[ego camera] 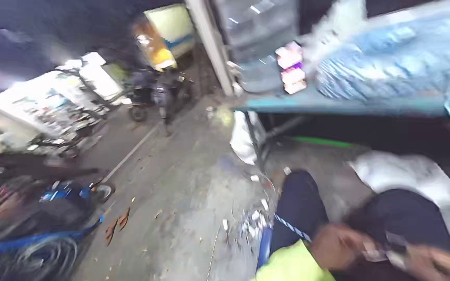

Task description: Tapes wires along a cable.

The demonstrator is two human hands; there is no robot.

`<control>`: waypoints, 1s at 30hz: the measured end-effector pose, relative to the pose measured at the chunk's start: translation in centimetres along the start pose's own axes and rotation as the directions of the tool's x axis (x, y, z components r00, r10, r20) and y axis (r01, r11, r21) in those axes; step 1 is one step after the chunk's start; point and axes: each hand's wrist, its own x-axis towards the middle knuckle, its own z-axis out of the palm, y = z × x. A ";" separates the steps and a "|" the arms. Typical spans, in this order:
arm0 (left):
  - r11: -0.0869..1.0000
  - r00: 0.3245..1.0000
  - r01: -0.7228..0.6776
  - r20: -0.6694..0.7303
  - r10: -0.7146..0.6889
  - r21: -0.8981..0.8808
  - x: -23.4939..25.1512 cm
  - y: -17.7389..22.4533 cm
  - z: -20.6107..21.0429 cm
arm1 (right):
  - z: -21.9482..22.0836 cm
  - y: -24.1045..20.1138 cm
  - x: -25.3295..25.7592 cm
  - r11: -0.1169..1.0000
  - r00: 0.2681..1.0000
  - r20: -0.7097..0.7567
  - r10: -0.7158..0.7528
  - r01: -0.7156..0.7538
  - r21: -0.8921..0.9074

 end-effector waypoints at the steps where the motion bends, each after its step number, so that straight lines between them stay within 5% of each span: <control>1: 0.999 1.000 0.017 -0.005 -0.017 -0.046 -0.4 0.1 -0.3 | 0.3 -0.4 -0.4 1.000 0.998 -0.057 0.026 -0.026 -0.006; 4: 0.979 0.994 0.107 -0.008 -0.110 -0.174 -0.7 -0.5 0.0 | -1.1 -1.4 -1.2 0.989 0.944 -0.305 0.126 -0.097 0.108; 6: 0.940 0.971 0.232 0.010 -0.237 -0.250 0.1 -0.6 0.0 | -3.2 -0.3 -0.2 0.970 0.899 -0.424 0.109 -0.003 0.243; 10: 0.887 0.929 0.352 -0.007 -0.371 -0.297 0.2 -0.4 -1.1 | -5.8 -0.4 -1.3 0.935 0.917 -0.374 0.136 0.006 0.354; 13: 0.863 0.919 0.371 -0.002 -0.395 -0.344 0.0 -0.4 -0.7 | -6.1 0.0 -3.8 0.974 0.933 -0.310 0.181 -0.126 0.189; 16: 0.842 0.909 0.390 0.010 -0.417 -0.373 -0.3 -0.3 -0.3 | -5.3 1.4 -6.1 0.978 0.972 -0.222 0.074 -0.114 -0.173; 19: 0.845 0.914 0.382 0.020 -0.404 -0.373 -0.4 -0.2 -0.3 | -4.3 1.5 -6.7 0.944 0.986 -0.168 -0.018 -0.039 -0.329; 25: 0.888 0.942 0.291 0.269 -0.202 -0.355 -0.2 0.1 -2.9 | -4.1 -0.2 -6.0 0.978 0.966 -0.256 -0.025 -0.029 -0.204; 30: 0.995 0.926 0.103 0.368 -0.089 -0.017 0.8 1.4 -2.4 | -4.3 -1.4 -6.2 0.988 0.968 -0.245 -0.062 0.026 -0.150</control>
